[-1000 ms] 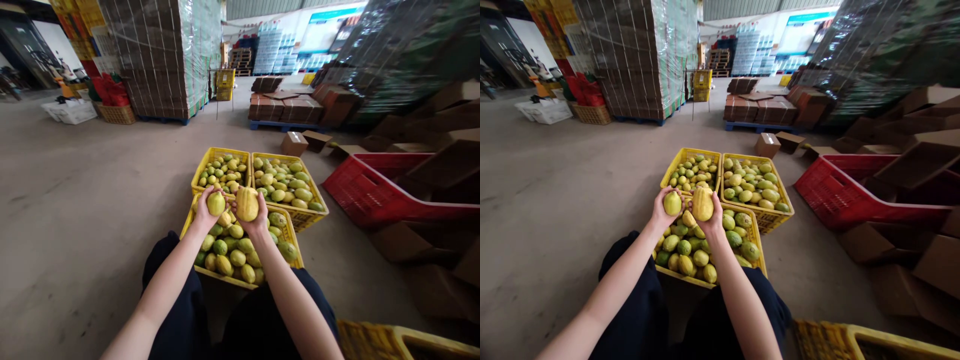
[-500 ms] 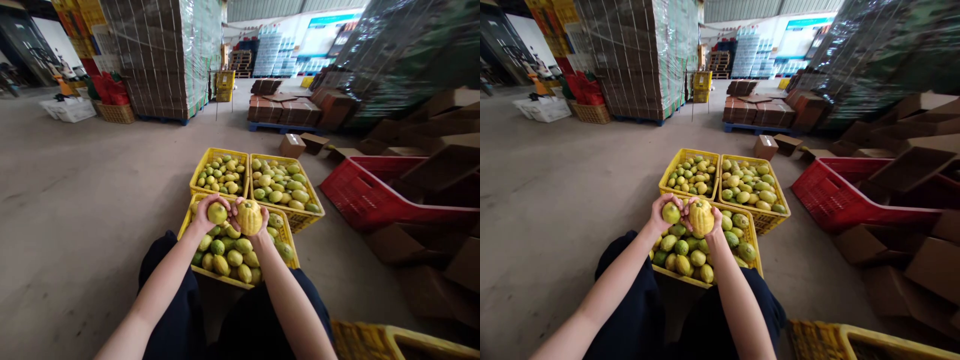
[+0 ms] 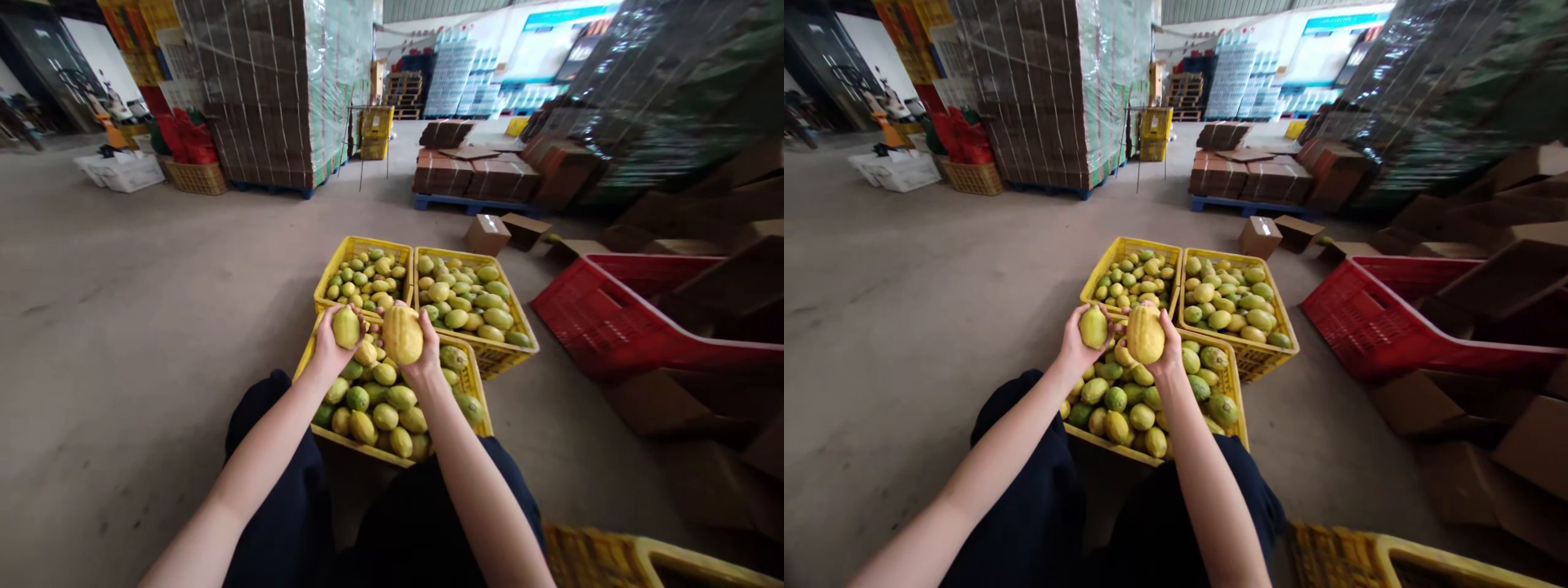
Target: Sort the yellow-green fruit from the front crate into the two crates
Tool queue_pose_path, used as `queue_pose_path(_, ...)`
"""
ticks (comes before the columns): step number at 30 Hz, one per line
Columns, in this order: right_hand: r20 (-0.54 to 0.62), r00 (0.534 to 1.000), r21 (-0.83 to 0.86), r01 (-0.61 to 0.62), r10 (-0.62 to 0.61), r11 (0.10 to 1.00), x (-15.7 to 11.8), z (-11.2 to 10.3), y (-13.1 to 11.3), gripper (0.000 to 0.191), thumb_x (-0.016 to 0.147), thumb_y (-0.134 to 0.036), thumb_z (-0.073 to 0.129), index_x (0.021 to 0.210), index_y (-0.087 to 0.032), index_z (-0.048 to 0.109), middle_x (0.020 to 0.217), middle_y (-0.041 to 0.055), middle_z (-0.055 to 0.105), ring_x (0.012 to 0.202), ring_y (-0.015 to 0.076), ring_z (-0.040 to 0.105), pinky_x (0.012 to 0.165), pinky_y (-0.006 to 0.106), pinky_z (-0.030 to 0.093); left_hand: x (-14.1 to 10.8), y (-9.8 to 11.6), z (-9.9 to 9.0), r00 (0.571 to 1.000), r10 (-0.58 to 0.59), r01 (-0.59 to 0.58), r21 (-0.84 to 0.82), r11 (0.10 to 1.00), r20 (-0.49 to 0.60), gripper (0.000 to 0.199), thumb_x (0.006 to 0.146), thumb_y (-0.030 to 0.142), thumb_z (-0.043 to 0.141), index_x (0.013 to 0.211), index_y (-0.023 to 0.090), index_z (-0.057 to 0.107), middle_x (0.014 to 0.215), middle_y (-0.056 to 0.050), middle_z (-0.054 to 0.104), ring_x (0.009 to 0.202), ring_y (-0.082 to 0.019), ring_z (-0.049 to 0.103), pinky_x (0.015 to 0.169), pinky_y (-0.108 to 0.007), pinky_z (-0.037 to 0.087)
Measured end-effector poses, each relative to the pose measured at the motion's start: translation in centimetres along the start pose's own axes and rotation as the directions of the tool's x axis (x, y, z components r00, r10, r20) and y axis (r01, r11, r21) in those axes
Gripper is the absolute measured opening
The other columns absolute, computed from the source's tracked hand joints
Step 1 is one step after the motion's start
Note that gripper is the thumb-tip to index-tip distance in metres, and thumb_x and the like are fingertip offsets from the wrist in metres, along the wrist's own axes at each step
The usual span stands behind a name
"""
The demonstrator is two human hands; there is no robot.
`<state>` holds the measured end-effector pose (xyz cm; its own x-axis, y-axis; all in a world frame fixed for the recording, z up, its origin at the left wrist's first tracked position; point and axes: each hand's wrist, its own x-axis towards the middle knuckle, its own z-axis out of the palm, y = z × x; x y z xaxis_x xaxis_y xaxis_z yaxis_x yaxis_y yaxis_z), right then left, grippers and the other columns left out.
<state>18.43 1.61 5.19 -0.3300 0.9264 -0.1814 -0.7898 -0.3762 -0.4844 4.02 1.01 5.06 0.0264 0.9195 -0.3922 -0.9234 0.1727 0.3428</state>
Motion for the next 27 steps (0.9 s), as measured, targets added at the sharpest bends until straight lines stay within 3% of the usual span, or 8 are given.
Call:
queue_pose_path(5, -0.068, 0.997, 0.024, 0.026, -0.024, 0.999, 0.4, 0.0, 0.0, 0.018, 0.090, -0.034, 0.049, 0.089, -0.021, 0.062, 0.084, 0.0060, 0.072, 0.070, 0.0196, 0.071, 0.056, 0.031, 0.060, 0.7, 0.3, -0.6, 0.999, 0.019, -0.020, -0.027, 0.999, -0.037, 0.013, 0.084, 0.019, 0.057, 0.093, 0.022, 0.065, 0.076, -0.001, 0.070, 0.063, -0.013, 0.067, 0.062, -0.024, 0.057)
queue_pose_path(13, -0.064, 0.996, -0.050, 0.060, -0.064, 0.997, 0.2, -0.5, -0.2, 0.014, 0.086, -0.026, 0.051, 0.091, -0.020, 0.064, 0.084, 0.0053, 0.072, 0.066, 0.0183, 0.070, 0.055, 0.028, 0.059, 0.0, 0.2, 0.1, 0.999, 0.014, -0.013, 0.031, 0.999, -0.031, 0.012, 0.084, 0.017, 0.054, 0.089, 0.021, 0.063, 0.068, -0.001, 0.066, 0.058, -0.013, 0.064, 0.057, -0.023, 0.055)
queue_pose_path(17, -0.110, 0.991, -0.118, 0.068, -0.081, 0.991, -0.5, -0.6, -0.6, 0.012, 0.084, -0.025, 0.055, 0.091, -0.021, 0.063, 0.084, 0.0039, 0.071, 0.065, 0.0182, 0.070, 0.055, 0.029, 0.059, 0.2, -0.1, 0.2, 0.999, 0.052, -0.052, 0.005, 0.999, -0.011, 0.007, 0.087, 0.023, 0.055, 0.088, 0.021, 0.062, 0.070, -0.002, 0.067, 0.064, -0.015, 0.066, 0.066, -0.026, 0.058)
queue_pose_path(21, -0.145, 0.982, -0.176, 0.096, -0.122, 0.980, -1.4, -0.9, -1.1, 0.012, 0.084, -0.028, 0.055, 0.090, -0.022, 0.062, 0.084, 0.0048, 0.072, 0.061, 0.0198, 0.069, 0.049, 0.030, 0.057, 0.6, -0.4, 0.1, 0.997, 0.061, -0.063, -0.043, 0.997, -0.039, 0.015, 0.092, 0.029, 0.050, 0.087, 0.019, 0.060, 0.069, -0.003, 0.066, 0.068, -0.014, 0.066, 0.078, -0.029, 0.058)
queue_pose_path(27, -0.163, 0.973, -0.163, 0.138, -0.164, 0.977, -2.6, -2.8, -2.2, 0.012, 0.077, -0.027, 0.062, 0.087, -0.020, 0.065, 0.078, 0.0040, 0.072, 0.068, 0.0216, 0.072, 0.060, 0.032, 0.061, 0.8, -0.9, 0.5, 0.998, 0.060, -0.060, 0.007, 0.998, 0.029, 0.012, 0.087, 0.026, 0.057, 0.077, 0.020, 0.056, 0.067, 0.003, 0.062, 0.067, -0.011, 0.063, 0.091, -0.034, 0.053)
